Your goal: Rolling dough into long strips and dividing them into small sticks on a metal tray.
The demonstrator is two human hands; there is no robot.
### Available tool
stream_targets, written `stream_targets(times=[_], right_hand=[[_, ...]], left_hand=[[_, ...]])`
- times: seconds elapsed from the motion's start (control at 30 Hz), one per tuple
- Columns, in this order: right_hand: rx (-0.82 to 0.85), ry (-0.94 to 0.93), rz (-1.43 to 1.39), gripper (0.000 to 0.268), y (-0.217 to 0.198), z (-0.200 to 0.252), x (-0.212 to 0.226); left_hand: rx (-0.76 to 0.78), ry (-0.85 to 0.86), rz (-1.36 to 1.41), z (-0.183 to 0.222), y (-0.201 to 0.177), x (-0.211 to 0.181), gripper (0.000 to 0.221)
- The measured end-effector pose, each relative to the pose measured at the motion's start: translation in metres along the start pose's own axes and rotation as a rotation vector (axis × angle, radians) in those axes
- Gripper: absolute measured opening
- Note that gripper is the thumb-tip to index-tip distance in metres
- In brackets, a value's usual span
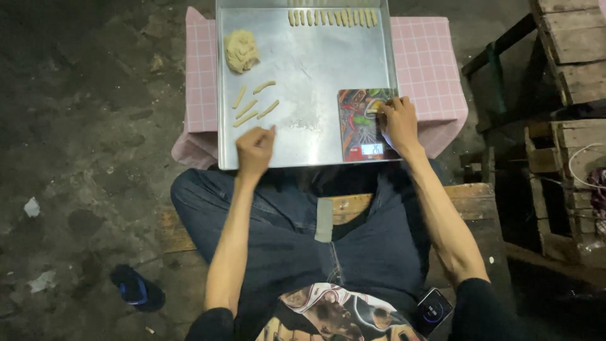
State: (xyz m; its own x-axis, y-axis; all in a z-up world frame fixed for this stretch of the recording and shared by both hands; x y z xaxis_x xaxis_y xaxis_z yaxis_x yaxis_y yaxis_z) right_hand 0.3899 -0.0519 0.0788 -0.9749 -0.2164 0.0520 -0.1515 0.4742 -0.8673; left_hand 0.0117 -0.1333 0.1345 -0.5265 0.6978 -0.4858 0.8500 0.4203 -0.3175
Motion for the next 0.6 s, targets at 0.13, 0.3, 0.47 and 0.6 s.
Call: stream_targets(times=[0.13, 0.3, 0.47, 0.6], right_hand=[[0.001, -0.006, -0.032, 0.007, 0.017, -0.002, -0.008], [-0.053, -0.083, -0.044, 0.004, 0.016, -0.001, -0.006], [-0.015, -0.082, -0.213, 0.013, -0.001, -0.001, 0.04], [0.005, -0.15, -0.349, 0.004, -0.006, -0.008, 0.12]], left_hand=[[-0.145, 0.047, -0.25, -0.013, -0.054, 0.029, 0.027], [0.052, -0.457, -0.459, 0.01, -0.067, 0.058, 0.034], [0.132, -0.45, -0.525, 0.03, -0.063, 0.083, 0.017], [0.133, -0.379, -0.517, 0.036, -0.06, 0.098, 0.016]])
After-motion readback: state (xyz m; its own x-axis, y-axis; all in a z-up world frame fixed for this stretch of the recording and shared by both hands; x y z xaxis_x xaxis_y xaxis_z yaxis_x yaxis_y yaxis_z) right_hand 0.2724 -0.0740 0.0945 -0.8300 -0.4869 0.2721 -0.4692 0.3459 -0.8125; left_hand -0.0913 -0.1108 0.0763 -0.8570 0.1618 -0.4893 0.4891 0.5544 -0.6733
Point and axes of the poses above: each hand's wrist, its own z-axis away from the middle knuckle, its own y-axis out of the palm, x = y × z, the point moved 10 cm from there along -z, towards the middle knuckle, and after that the axes turned 10 degrees about y, right-handed, at the moved point
